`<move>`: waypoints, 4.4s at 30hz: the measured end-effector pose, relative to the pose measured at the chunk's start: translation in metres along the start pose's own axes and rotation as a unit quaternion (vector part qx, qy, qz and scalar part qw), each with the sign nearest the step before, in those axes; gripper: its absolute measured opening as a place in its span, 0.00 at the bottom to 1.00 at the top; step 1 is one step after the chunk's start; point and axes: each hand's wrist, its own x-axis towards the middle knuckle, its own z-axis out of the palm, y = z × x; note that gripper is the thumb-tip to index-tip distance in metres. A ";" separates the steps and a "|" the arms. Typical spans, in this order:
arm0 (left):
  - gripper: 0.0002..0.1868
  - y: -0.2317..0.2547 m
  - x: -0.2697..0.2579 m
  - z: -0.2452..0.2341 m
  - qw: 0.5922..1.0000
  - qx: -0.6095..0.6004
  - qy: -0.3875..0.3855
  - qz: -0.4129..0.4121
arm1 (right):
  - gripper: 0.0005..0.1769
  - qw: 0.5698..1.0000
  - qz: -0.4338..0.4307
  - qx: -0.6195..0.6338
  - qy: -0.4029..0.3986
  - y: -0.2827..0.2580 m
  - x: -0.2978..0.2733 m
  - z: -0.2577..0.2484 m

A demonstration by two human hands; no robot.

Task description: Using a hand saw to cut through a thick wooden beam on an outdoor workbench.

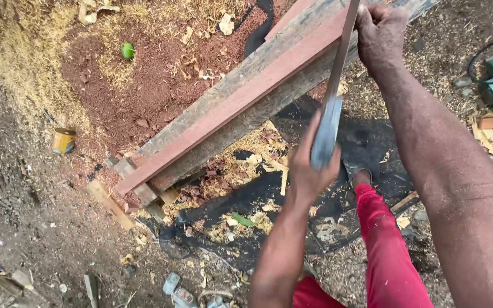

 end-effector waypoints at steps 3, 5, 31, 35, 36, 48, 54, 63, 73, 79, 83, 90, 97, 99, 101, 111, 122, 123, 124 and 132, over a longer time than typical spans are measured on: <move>0.42 0.001 0.033 0.012 0.997 0.035 0.038 0.056 | 0.15 0.998 -0.035 0.046 -0.004 0.004 -0.002 0.001; 0.39 0.009 0.043 0.012 1.000 0.009 0.023 -0.002 | 0.13 0.999 -0.034 0.019 0.003 -0.003 0.004 -0.001; 0.46 -0.001 -0.058 -0.019 1.000 0.006 -0.009 0.020 | 0.13 1.000 0.025 -0.010 0.009 -0.005 0.004 -0.007; 0.48 -0.005 -0.222 -0.075 0.994 0.073 -0.048 -0.068 | 0.12 0.998 0.010 0.051 -0.024 -0.012 -0.002 -0.009; 0.48 -0.007 -0.229 -0.078 0.994 0.071 -0.045 -0.072 | 0.12 0.998 0.010 0.048 -0.028 -0.015 -0.005 -0.008; 0.44 0.003 0.055 0.023 0.998 -0.031 0.027 0.038 | 0.14 0.985 -0.003 0.166 -0.038 -0.002 -0.003 -0.008; 0.48 0.004 -0.085 -0.033 0.998 -0.062 -0.024 0.011 | 0.22 0.998 0.011 0.052 -0.019 0.015 0.000 -0.009; 0.50 -0.018 -0.152 -0.047 0.995 0.074 -0.061 -0.033 | 0.17 1.000 0.009 -0.008 -0.011 0.005 0.000 -0.008; 0.44 0.007 0.005 -0.003 0.998 -0.060 -0.012 0.000 | 0.15 0.998 -0.020 0.055 -0.014 0.007 0.004 -0.004; 0.45 -0.016 -0.210 -0.070 0.998 0.044 -0.029 -0.033 | 0.12 0.992 -0.082 0.090 -0.035 0.004 0.000 -0.006; 0.45 -0.019 -0.241 -0.082 0.999 0.009 -0.022 -0.022 | 0.16 0.999 0.047 -0.021 0.002 0.008 0.003 -0.006; 0.44 -0.008 0.048 0.022 0.997 -0.038 0.028 0.062 | 0.14 0.998 -0.027 0.051 -0.023 0.012 0.000 -0.008; 0.47 -0.005 -0.041 -0.018 0.999 -0.044 -0.029 -0.005 | 0.14 1.000 0.005 0.023 -0.001 -0.009 0.006 -0.009; 0.48 -0.006 -0.132 -0.046 0.996 -0.041 -0.054 -0.061 | 0.15 1.000 0.004 -0.004 -0.020 0.000 -0.008 -0.009; 0.47 -0.013 -0.219 -0.073 0.995 0.030 -0.064 -0.075 | 0.12 1.000 -0.012 0.022 -0.002 -0.003 -0.004 -0.007; 0.45 0.008 0.024 0.003 0.995 -0.048 -0.067 -0.063 | 0.15 1.000 0.008 0.018 0.000 0.006 -0.009 -0.004; 0.46 -0.015 -0.176 -0.058 0.985 0.045 -0.106 -0.129 | 0.13 0.996 -0.071 -0.043 0.008 0.019 -0.004 -0.005; 0.46 -0.012 -0.207 -0.068 0.984 0.049 -0.107 -0.132 | 0.13 0.997 -0.068 -0.040 0.007 0.018 -0.006 -0.004; 0.47 -0.010 -0.237 -0.077 0.977 0.126 -0.099 -0.142 | 0.11 0.996 -0.084 0.000 0.008 0.018 -0.007 -0.005; 0.43 0.027 0.006 -0.007 0.995 -0.038 -0.043 -0.079 | 0.12 0.996 -0.059 0.058 -0.024 0.004 -0.007 -0.004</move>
